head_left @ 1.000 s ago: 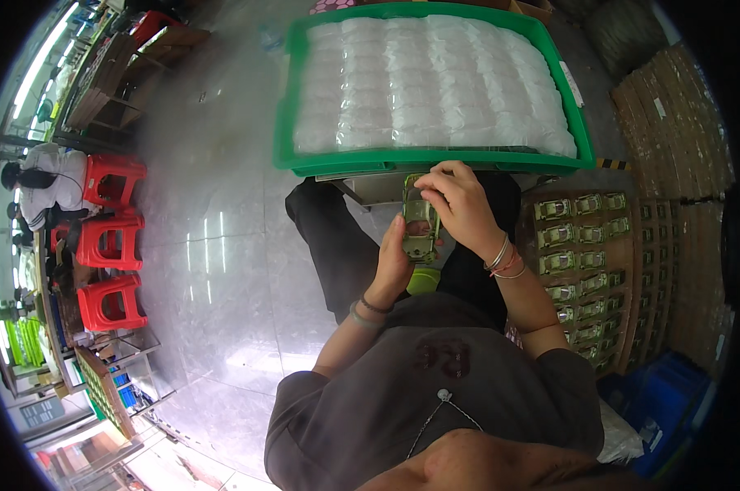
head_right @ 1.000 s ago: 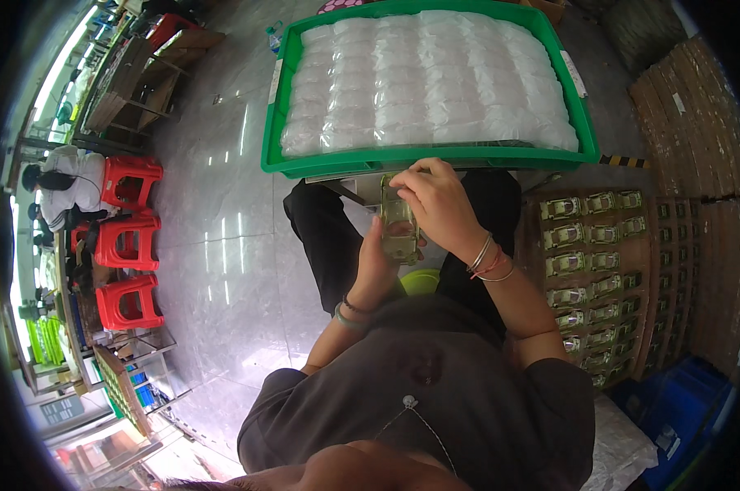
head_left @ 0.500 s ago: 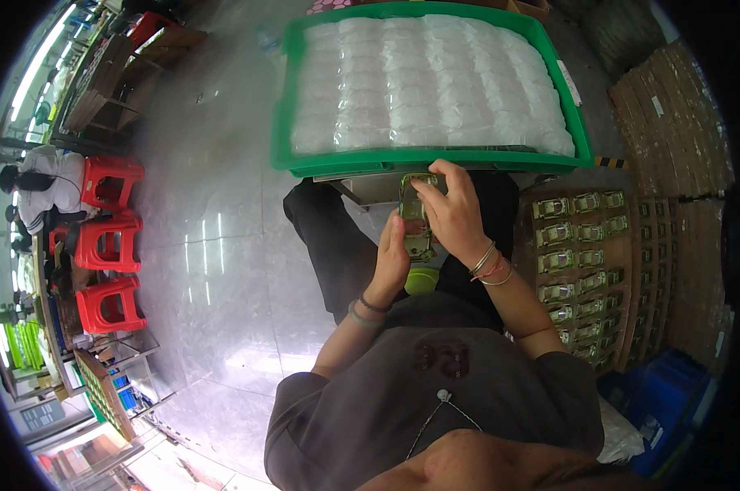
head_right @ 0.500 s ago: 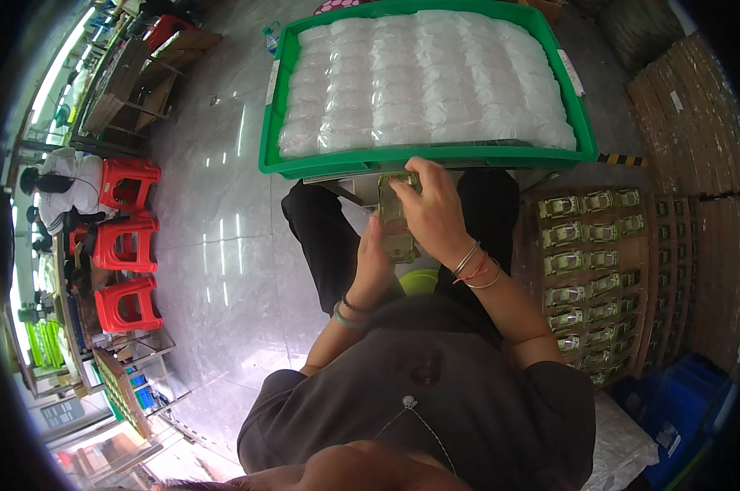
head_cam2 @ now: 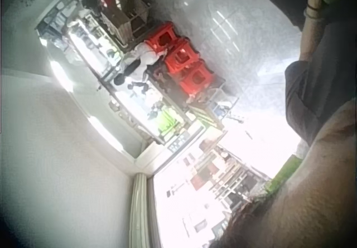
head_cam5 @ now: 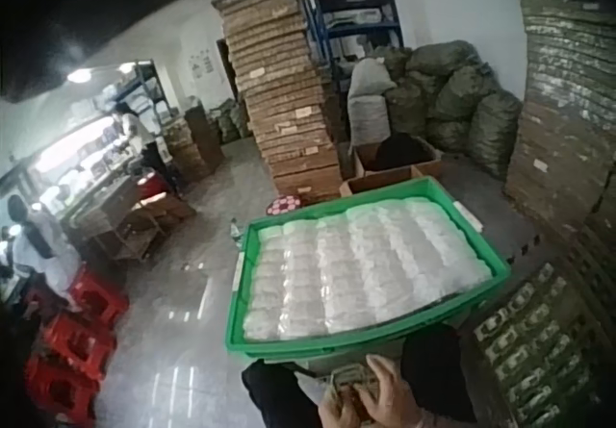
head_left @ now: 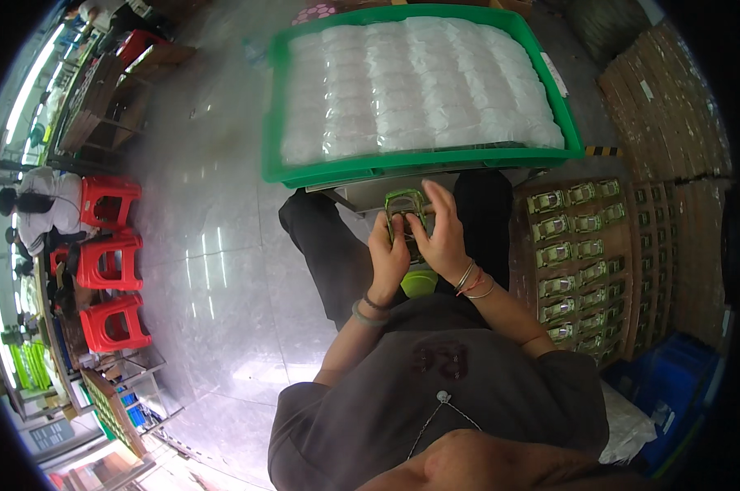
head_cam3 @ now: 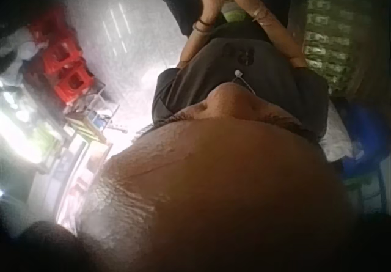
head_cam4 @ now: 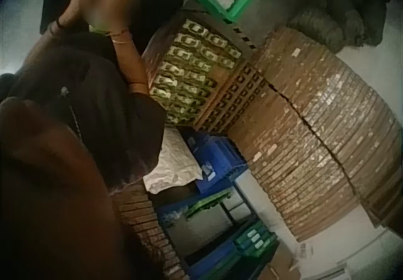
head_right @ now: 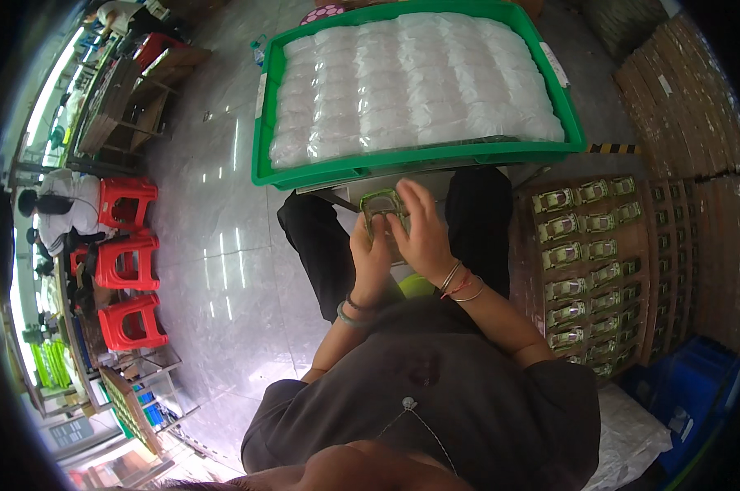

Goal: The person repeatedly picks small green plastic items from a tray, wraps each one in a clear plastic bag, and places the wrapped item into a cardboard box. The process is performed one at a time in a repetitive loop.

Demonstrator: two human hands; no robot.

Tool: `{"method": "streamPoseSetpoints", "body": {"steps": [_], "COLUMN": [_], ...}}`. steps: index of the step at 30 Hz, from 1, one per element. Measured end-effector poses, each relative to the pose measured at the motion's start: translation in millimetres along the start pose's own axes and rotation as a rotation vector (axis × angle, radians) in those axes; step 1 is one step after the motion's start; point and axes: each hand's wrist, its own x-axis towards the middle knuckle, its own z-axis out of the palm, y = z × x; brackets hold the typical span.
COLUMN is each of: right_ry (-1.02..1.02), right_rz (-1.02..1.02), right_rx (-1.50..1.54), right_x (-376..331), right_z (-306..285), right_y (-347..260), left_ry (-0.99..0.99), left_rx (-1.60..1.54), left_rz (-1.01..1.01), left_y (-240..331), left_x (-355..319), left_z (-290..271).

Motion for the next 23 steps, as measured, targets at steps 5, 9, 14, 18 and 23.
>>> {"method": "streamPoseSetpoints", "body": {"steps": [5,9,14,18,23], "right_ry": [-0.074,0.0,0.043,0.119,0.162], "right_rz": [0.281,0.34,0.481,0.48,1.142], "right_rx": [0.106,0.143,0.236,0.379,0.547], "right_x": [-14,-14,-18,-58,-89], "right_z": [3,-5,-26,-46,-123], "right_y": [15,11,14,27,62], "left_ry": [0.032,-0.02,-0.102,-0.338,-0.623], "left_rx": [0.14,0.097,0.063,0.01,0.12], "left_rz": [0.098,0.07,0.061,-0.116,-0.038], "left_y": [-4,0,-15,1,-30], "left_x": [-2,-4,-2,-3,-10], "left_z": [7,17,33,49,58]}}
